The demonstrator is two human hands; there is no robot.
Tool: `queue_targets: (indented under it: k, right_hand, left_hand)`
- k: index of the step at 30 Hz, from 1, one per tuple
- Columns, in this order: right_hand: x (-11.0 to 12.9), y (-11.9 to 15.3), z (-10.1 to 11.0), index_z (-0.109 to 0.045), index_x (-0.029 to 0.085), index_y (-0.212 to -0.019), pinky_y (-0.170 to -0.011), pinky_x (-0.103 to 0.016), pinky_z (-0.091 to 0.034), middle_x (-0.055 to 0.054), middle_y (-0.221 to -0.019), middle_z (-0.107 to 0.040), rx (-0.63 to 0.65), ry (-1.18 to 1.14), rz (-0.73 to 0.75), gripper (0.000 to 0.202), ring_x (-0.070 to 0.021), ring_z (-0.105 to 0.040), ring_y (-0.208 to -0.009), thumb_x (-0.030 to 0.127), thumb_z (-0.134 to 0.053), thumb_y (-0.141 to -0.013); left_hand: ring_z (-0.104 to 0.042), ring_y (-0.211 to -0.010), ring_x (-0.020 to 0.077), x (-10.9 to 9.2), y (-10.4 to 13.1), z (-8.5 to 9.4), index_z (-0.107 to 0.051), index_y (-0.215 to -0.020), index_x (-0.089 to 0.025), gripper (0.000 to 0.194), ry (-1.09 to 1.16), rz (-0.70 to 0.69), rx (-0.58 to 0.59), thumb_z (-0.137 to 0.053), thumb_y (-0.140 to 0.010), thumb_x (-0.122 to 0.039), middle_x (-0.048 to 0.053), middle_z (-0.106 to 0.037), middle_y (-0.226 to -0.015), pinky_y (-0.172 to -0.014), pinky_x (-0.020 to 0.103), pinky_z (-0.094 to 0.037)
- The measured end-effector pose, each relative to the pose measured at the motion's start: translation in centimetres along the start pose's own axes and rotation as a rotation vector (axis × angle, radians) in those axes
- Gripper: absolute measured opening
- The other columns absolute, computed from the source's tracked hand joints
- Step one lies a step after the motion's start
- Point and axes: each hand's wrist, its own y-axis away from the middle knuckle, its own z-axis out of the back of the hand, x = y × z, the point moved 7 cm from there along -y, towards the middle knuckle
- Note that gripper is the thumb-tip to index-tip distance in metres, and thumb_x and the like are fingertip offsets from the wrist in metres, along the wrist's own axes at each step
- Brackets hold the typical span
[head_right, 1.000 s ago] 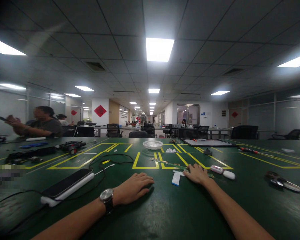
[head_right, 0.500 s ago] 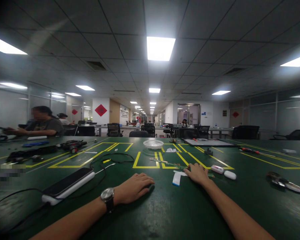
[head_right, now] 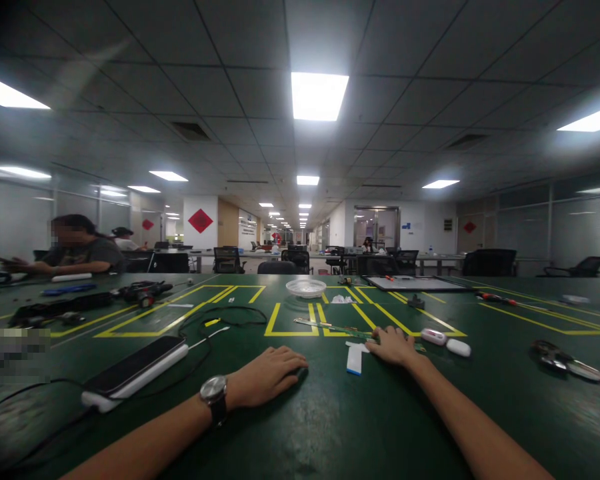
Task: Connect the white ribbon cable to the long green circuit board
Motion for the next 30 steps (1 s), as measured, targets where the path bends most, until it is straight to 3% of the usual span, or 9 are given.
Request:
queue_targets:
  k: [18, 30]
  right_hand:
    - [0.1, 0.7, 0.4, -0.055, 0.026, -0.136, -0.101, -0.062, -0.034, -0.017, -0.139, -0.05, 0.076, -0.014, -0.015, 0.066, -0.0406, -0.043, -0.131, 0.065, -0.046, -0.084]
    - [0.1, 1.0, 0.6, -0.05, 0.026, -0.143, -0.104, -0.064, -0.032, -0.017, -0.145, -0.046, 0.118, -0.026, 0.042, 0.08, -0.0419, -0.04, -0.133, 0.077, -0.041, -0.081]
  left_hand:
    - [-0.053, -0.121, 0.0253, -0.3, 0.0, 0.3, -0.051, -0.132, -0.028, 0.032, 0.012, 0.01, 0.019, -0.043, -0.101, -0.032, 0.005, -0.057, -0.134, -0.096, 0.041, -0.042]
    - [-0.052, -0.121, 0.0251, -0.2, 0.0, 0.2, -0.052, -0.132, -0.028, 0.033, 0.022, 0.001, 0.014, -0.043, -0.101, -0.032, 0.005, -0.057, -0.135, -0.096, 0.04, -0.041]
